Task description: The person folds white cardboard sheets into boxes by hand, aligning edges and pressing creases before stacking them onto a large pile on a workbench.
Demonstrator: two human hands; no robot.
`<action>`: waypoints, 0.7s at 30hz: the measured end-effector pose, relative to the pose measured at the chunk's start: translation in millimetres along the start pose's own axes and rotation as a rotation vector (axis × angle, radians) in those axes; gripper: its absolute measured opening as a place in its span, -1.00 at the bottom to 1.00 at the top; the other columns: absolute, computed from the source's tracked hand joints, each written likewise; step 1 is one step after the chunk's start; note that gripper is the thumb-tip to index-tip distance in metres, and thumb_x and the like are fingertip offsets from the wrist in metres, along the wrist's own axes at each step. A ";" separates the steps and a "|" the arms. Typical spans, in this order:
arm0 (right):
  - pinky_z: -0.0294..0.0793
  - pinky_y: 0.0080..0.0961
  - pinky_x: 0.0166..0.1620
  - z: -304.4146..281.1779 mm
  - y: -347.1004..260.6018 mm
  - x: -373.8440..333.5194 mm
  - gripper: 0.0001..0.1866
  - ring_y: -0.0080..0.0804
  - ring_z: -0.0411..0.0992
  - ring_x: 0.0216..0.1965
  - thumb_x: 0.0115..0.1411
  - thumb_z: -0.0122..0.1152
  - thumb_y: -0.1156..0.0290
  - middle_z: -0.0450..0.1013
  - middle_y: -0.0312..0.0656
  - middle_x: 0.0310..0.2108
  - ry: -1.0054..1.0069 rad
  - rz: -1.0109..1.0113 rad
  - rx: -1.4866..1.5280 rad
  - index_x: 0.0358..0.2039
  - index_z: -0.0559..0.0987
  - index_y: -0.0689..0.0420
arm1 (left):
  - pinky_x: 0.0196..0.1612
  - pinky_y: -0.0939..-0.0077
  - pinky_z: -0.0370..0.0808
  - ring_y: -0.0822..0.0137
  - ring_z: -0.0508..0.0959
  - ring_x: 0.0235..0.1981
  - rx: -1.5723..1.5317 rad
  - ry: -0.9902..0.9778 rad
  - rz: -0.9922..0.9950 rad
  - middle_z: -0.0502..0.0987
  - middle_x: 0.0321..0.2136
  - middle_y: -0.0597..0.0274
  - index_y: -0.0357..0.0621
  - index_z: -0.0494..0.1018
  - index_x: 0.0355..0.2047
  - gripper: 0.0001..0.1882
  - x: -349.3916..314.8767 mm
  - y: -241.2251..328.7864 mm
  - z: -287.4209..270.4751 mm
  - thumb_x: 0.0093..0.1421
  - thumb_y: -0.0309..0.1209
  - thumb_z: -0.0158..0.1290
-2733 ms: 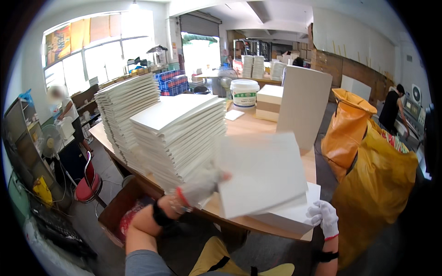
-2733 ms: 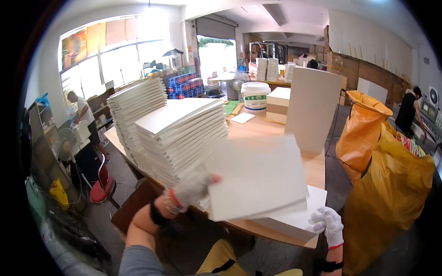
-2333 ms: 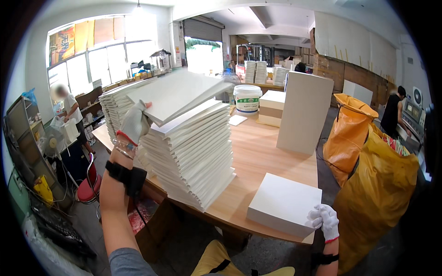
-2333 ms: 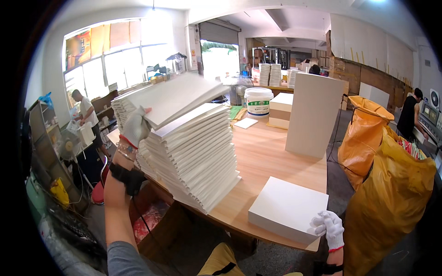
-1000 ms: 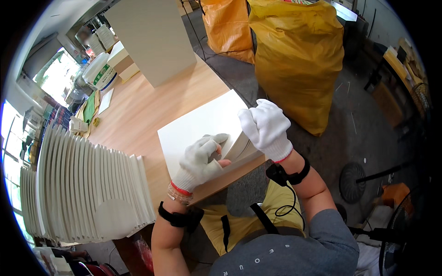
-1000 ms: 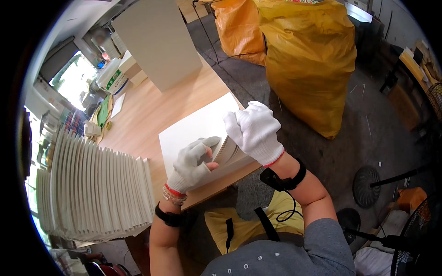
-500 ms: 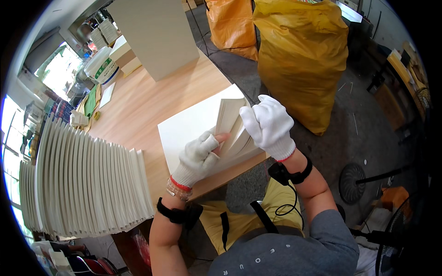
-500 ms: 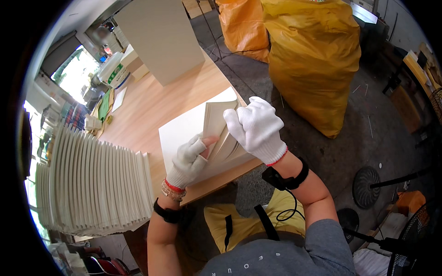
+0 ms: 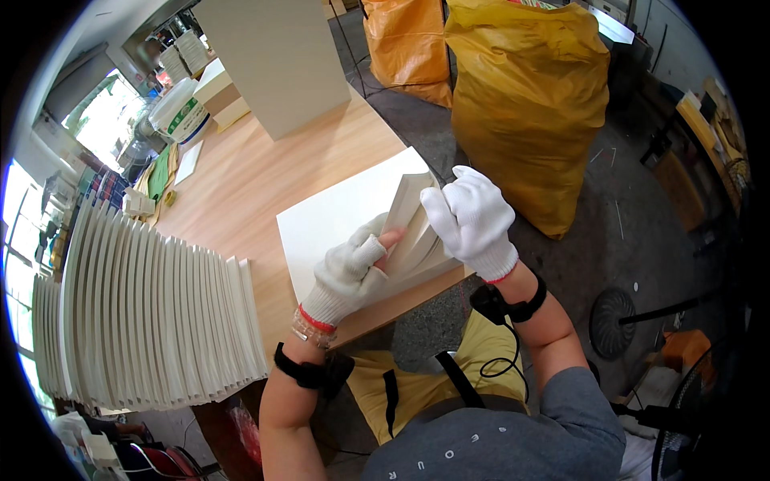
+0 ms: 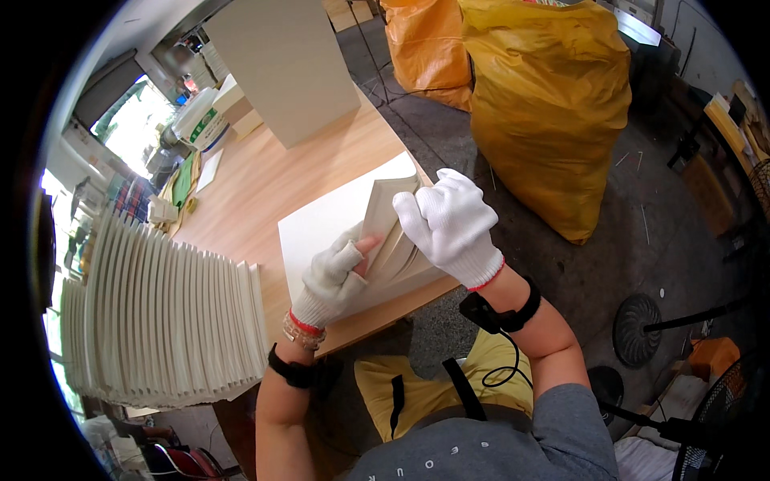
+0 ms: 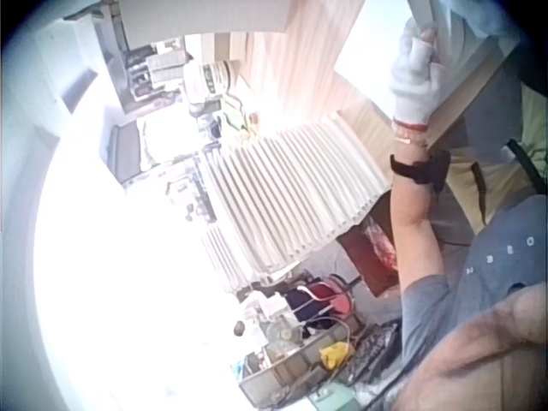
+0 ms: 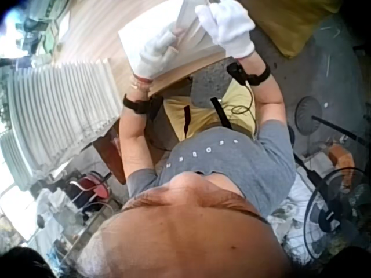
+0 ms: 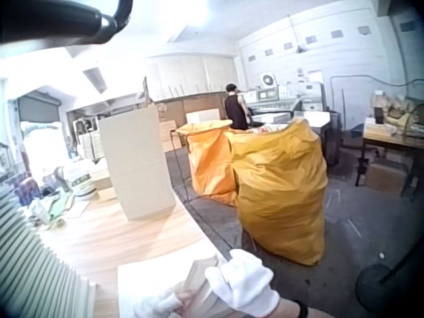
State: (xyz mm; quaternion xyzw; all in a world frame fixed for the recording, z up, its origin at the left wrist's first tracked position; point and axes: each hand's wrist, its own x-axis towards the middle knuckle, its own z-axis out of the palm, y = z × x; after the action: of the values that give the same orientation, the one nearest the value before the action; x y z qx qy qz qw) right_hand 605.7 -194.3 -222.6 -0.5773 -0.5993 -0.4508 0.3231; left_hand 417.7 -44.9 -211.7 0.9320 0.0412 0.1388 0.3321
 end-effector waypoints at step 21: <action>0.53 -0.19 -0.22 1.0 -0.8 -2.0 -0.77 -0.28 0.32 -0.57 0.08 0.21 0.50 0.24 -0.26 -0.58 -0.027 0.001 0.025 -0.20 0.58 0.18 | -0.29 0.40 0.61 0.16 0.67 -0.31 0.076 0.187 0.253 0.55 0.05 -0.02 -0.14 0.55 -0.19 -0.73 5.2 -13.2 9.8 0.07 -0.56 0.26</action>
State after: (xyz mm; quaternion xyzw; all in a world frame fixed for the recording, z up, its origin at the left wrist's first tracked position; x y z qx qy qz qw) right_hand 605.3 -194.1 -224.9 -0.5797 -0.6089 -0.4350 0.3224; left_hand 425.7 -39.8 -226.1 0.9246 -0.0408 0.2642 0.2714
